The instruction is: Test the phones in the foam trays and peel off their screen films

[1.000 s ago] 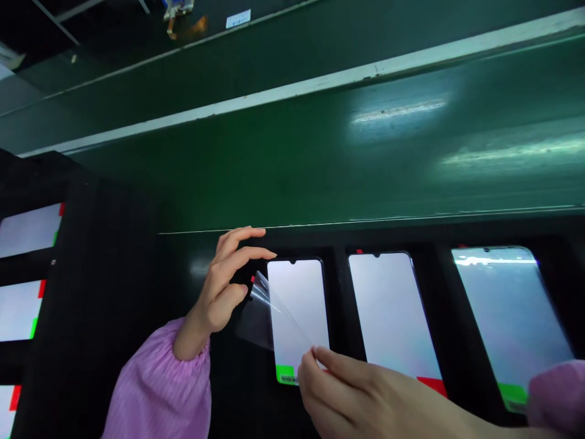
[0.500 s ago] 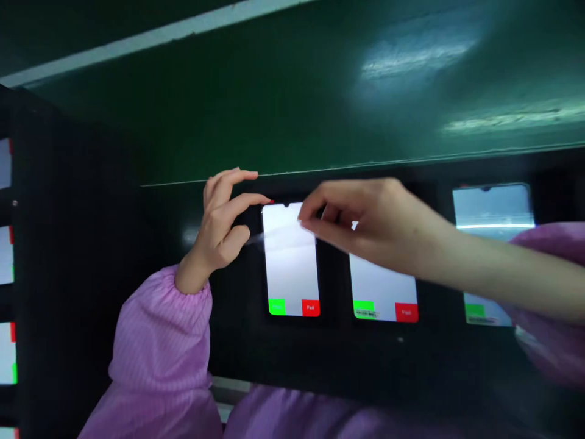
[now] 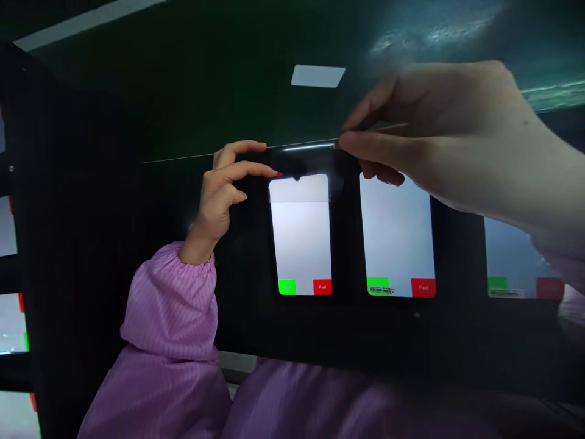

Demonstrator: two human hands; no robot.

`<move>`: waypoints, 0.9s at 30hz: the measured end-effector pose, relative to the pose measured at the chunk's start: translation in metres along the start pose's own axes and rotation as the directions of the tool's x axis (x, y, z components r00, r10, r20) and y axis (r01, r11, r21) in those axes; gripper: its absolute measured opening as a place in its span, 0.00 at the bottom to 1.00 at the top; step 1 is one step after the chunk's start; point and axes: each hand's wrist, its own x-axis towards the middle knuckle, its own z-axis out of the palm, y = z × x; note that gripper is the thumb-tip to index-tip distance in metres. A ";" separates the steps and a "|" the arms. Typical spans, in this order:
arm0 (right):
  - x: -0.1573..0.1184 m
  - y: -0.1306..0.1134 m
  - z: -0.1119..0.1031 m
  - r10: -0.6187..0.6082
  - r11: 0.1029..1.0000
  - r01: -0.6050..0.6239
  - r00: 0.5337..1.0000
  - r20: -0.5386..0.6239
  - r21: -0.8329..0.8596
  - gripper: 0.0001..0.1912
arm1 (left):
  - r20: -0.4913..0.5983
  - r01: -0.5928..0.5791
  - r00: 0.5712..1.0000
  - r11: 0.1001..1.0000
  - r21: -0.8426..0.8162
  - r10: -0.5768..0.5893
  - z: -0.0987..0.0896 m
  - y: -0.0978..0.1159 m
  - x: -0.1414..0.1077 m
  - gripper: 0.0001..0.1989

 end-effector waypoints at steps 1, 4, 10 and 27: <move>0.000 0.002 -0.001 -0.002 1.000 0.002 1.000 0.009 -0.003 0.03 | 0.000 -0.003 1.000 1.000 -0.006 0.003 0.000 -0.001 0.000 0.26; 0.001 0.006 -0.003 -0.028 1.000 0.028 0.999 0.028 -0.004 0.06 | -0.033 -0.030 0.999 0.999 -0.026 0.030 0.001 -0.007 0.000 0.24; 0.000 0.006 0.002 -0.021 0.999 0.019 0.998 0.062 0.033 0.13 | -0.040 -0.026 0.999 0.999 0.035 0.027 0.004 -0.011 0.000 0.18; -0.039 0.031 0.053 -0.473 0.707 0.507 0.857 0.203 -0.493 0.27 | -0.270 -0.030 0.963 0.999 -0.024 0.022 0.017 0.000 -0.007 0.14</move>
